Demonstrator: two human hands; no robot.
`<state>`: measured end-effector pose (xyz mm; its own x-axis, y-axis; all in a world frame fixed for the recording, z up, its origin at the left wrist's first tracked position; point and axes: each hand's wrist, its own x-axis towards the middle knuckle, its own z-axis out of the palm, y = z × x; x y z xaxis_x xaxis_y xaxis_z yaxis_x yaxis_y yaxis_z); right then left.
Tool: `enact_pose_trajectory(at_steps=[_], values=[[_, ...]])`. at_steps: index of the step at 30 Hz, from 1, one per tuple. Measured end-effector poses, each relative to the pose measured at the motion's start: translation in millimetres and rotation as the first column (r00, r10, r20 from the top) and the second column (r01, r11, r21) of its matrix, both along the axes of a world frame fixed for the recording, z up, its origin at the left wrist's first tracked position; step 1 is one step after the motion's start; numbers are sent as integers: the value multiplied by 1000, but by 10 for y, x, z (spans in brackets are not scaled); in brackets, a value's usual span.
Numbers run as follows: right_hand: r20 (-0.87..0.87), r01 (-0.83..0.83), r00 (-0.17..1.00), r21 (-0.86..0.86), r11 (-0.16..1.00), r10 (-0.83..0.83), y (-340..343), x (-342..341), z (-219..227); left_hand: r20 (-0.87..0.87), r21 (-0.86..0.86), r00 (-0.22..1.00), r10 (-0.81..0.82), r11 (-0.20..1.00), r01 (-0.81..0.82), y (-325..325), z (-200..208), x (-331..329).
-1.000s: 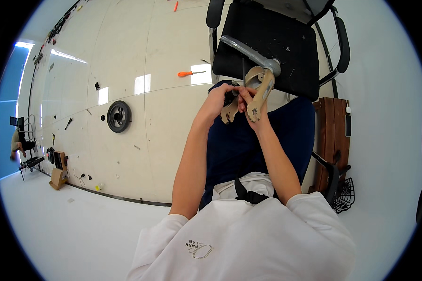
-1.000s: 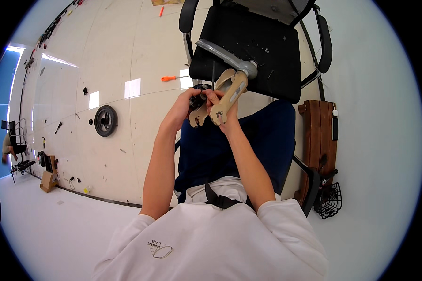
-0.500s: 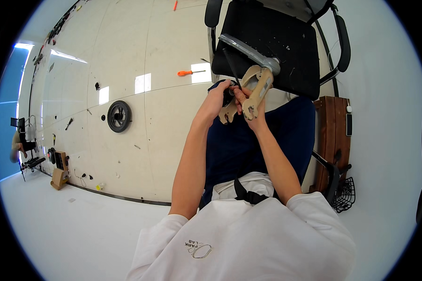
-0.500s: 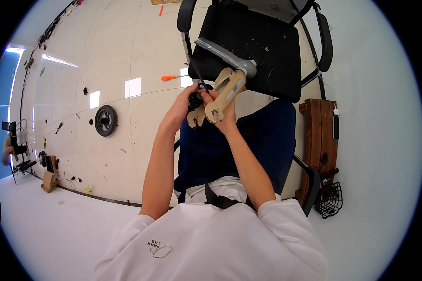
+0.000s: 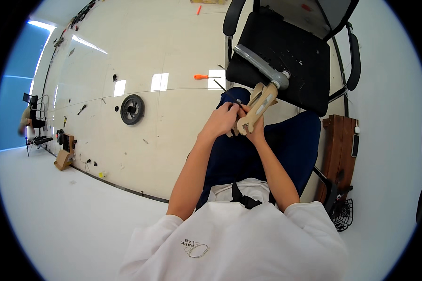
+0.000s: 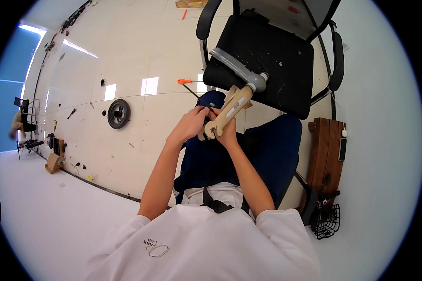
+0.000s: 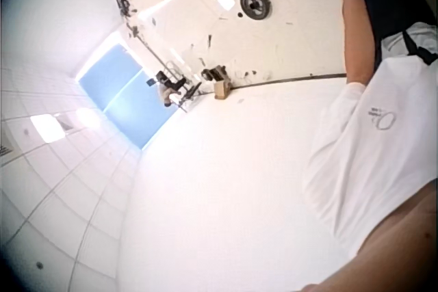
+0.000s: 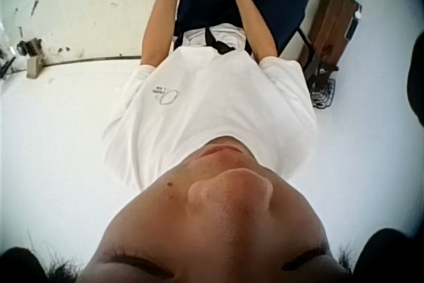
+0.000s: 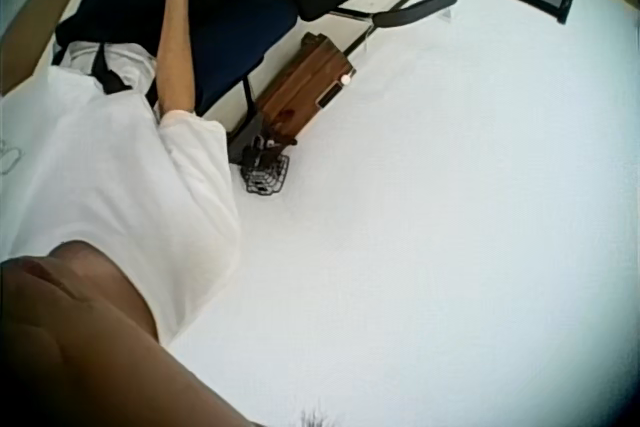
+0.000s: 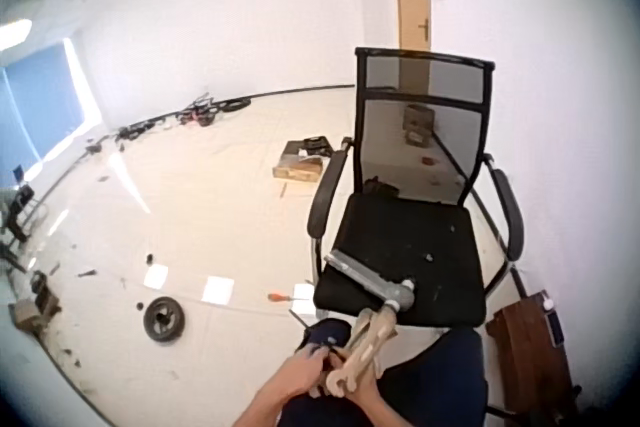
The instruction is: The person sits in a chair and assembles a small mechanical component using a screwdriver. They repeatedly insert and tighten screws into a beige plastic frame while holding the assembly on their lap.
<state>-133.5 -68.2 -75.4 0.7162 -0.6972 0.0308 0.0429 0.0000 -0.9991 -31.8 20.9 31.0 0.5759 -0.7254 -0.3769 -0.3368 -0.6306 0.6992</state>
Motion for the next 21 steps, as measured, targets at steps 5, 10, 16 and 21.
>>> enact_pose_trajectory(at_steps=[5, 10, 16, 21], values=[[-101, -61, 995, -452, 890, 17, -7, 132, -110, 180, 20, 977, 116, 992, -122, 106, 518, 163], [-68, -95, 994, -186, 978, 84, -10, 101, 17, 611, -30, 770, -182, 967, 253, 220, 516, 575], [-87, -152, 987, -196, 969, 137, -45, 52, 38, 701, 129, 538, -468, 826, 549, 196, -102, 799], [-22, -147, 989, 85, 985, 150, -48, 21, -82, 590, 331, 474, -653, 732, 596, 34, 183, 799]])
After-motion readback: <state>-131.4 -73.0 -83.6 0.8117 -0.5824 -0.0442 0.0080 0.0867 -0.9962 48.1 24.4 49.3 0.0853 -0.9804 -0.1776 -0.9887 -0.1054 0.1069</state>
